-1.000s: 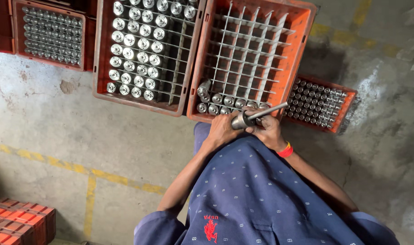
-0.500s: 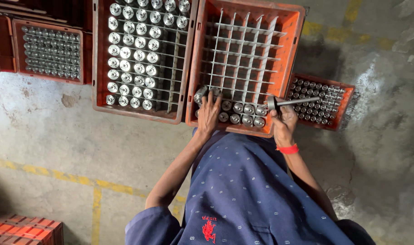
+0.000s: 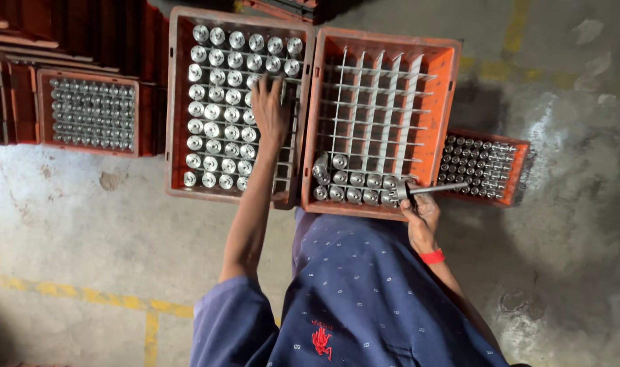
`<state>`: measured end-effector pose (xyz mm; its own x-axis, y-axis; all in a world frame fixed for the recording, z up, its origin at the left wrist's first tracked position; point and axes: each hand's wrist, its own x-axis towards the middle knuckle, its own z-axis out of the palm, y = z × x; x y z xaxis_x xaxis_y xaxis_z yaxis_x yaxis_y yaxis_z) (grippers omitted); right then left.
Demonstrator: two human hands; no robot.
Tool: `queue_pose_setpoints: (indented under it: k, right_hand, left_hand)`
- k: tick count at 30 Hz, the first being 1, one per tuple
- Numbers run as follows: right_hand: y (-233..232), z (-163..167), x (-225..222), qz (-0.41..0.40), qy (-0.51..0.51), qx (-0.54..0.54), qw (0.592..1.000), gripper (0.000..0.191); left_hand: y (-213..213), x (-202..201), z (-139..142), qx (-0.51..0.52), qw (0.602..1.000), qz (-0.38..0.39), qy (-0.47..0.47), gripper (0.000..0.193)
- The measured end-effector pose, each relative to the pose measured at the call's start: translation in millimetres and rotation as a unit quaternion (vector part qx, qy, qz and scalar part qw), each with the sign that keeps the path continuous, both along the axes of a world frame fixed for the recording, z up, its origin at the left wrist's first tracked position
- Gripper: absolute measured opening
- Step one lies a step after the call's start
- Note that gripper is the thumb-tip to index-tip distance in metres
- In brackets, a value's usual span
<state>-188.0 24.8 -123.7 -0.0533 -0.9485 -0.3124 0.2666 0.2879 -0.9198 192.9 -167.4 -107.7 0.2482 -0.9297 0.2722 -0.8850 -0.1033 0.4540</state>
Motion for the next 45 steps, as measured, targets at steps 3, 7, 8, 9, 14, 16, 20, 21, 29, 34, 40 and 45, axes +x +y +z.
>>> queue_pose_setpoints:
  k: [3, 7, 8, 9, 14, 16, 20, 21, 29, 34, 40, 45]
  right_hand:
    - [6, 4, 7, -0.021, 0.0, -0.005, 1.0, 0.047]
    - [16, 5, 12, -0.029, -0.002, -0.016, 0.999, 0.047]
    - [19, 4, 12, -0.032, -0.012, -0.019, 0.999, 0.047]
    - [23, 4, 12, -0.033, -0.023, -0.019, 0.999, 0.048]
    - [30, 4, 5, -0.034, 0.008, -0.006, 0.999, 0.046]
    - [25, 7, 7, -0.024, 0.013, -0.001, 1.0, 0.046]
    - [-3, 15, 24, 0.03, 0.022, -0.001, 0.999, 0.047]
    - [-10, 19, 31, 0.047, 0.031, 0.002, 0.998, 0.047]
    - [-38, 59, 49, 0.218, -0.004, -0.028, 0.975, 0.047]
    - [-37, 47, 32, 0.3, -0.061, -0.042, 0.951, 0.047]
    - [-47, 19, 0, 0.336, -0.049, -0.038, 0.94, 0.046]
    - [-62, 11, -29, 0.152, -0.034, 0.002, 0.988, 0.04]
  left_hand:
    - [-37, 13, -1, -0.033, 0.998, -0.046, -0.02, 0.057]
    - [-58, 7, -4, -0.003, 0.995, -0.078, -0.056, 0.05]
    - [-59, 7, -3, 0.019, 0.994, -0.081, -0.074, 0.046]
    - [-59, 9, -1, 0.011, 0.991, -0.082, -0.104, 0.051]
    - [-21, 32, 31, -0.161, 0.966, -0.171, 0.112, 0.044]
    - [4, 19, 44, -0.214, 0.921, -0.151, 0.29, 0.051]
    - [62, -46, 48, 0.07, 0.824, -0.066, 0.558, 0.033]
    - [80, -64, 46, 0.168, 0.829, -0.021, 0.533, 0.04]
    - [195, -147, 31, 0.258, 0.9, -0.06, 0.347, 0.038]
    - [200, -159, 33, 0.312, 0.889, -0.09, 0.322, 0.042]
    - [203, -165, 31, 0.308, 0.857, -0.151, 0.385, 0.052]
    - [186, -154, 4, 0.282, 0.925, -0.163, 0.194, 0.076]
